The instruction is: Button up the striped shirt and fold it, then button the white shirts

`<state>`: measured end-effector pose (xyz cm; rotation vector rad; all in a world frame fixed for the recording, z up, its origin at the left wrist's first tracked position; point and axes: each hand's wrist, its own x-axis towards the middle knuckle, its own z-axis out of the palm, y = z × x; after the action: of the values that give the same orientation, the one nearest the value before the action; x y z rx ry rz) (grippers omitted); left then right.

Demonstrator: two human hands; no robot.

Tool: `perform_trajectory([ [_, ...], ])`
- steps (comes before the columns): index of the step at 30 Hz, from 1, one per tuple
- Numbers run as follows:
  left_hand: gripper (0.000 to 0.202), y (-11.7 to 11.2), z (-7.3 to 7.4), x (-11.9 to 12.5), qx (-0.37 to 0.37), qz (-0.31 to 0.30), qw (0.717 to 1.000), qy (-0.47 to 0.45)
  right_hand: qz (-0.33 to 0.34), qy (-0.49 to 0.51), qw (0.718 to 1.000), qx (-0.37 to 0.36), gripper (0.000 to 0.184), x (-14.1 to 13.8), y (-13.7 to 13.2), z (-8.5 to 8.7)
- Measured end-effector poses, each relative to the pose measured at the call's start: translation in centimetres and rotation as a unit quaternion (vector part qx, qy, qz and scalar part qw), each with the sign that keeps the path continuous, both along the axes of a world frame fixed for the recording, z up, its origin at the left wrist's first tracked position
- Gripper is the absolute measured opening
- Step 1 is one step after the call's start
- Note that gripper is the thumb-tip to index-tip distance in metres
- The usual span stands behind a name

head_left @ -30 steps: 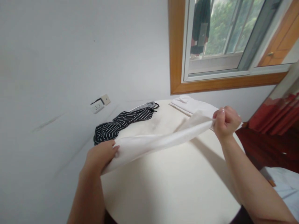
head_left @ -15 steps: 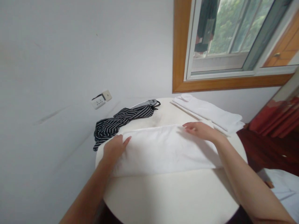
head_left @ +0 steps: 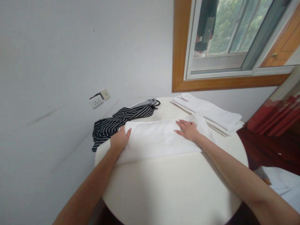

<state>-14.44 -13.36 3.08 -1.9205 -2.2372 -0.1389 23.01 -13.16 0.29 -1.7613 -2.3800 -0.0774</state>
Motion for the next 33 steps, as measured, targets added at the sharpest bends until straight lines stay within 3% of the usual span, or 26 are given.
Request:
perform_trajectory([
  [4, 0.054, -0.3, -0.2, -0.4, 0.035, -0.001, 0.999, -0.001, -0.081, 0.034, 0.989, 0.119, 0.064, 0.2, 1.1, -0.8],
  [7, 0.052, -0.5, -0.2, -0.6, 0.069, -0.016, 0.998, -0.004, -0.124, 0.033, 0.983, 0.128, 0.053, 0.4, 1.2, -0.7],
  [10, 0.049, -0.5, -0.4, -0.9, 0.097, -0.041, 0.994, -0.021, -0.111, 0.031, 0.988, 0.102, 0.040, 0.5, 1.1, -0.2],
  [14, 0.049, -0.4, -0.7, -1.2, 0.143, -0.065, 0.986, -0.062, -0.114, 0.017, 0.988, 0.104, 0.038, 0.4, 1.1, 0.2],
  [20, 0.049, -0.8, -0.1, -1.6, 0.140, -0.037, 0.987, -0.076, -0.089, 0.062, 0.970, 0.220, 0.035, 0.4, 0.9, 0.5],
  [24, 0.046, -0.8, 0.2, -2.0, 0.179, -0.081, 0.977, -0.084, -0.016, 0.163, 0.948, 0.274, 0.032, 1.3, 0.3, 2.8],
  [29, 0.046, -0.5, 0.2, -1.9, 0.168, -0.079, 0.977, -0.102, 0.061, 0.356, 0.916, 0.173, 0.027, 2.9, -3.2, 7.9],
  [31, 0.052, -0.7, 0.6, -1.3, 0.187, -0.105, 0.972, -0.095, 0.115, 0.439, 0.888, 0.077, 0.030, 3.3, -5.7, 9.7],
  [33, 0.057, -1.3, 1.3, -0.5, 0.186, -0.185, 0.961, -0.085, 0.157, 0.468, 0.867, -0.072, 0.034, 3.5, -8.3, 10.7],
])
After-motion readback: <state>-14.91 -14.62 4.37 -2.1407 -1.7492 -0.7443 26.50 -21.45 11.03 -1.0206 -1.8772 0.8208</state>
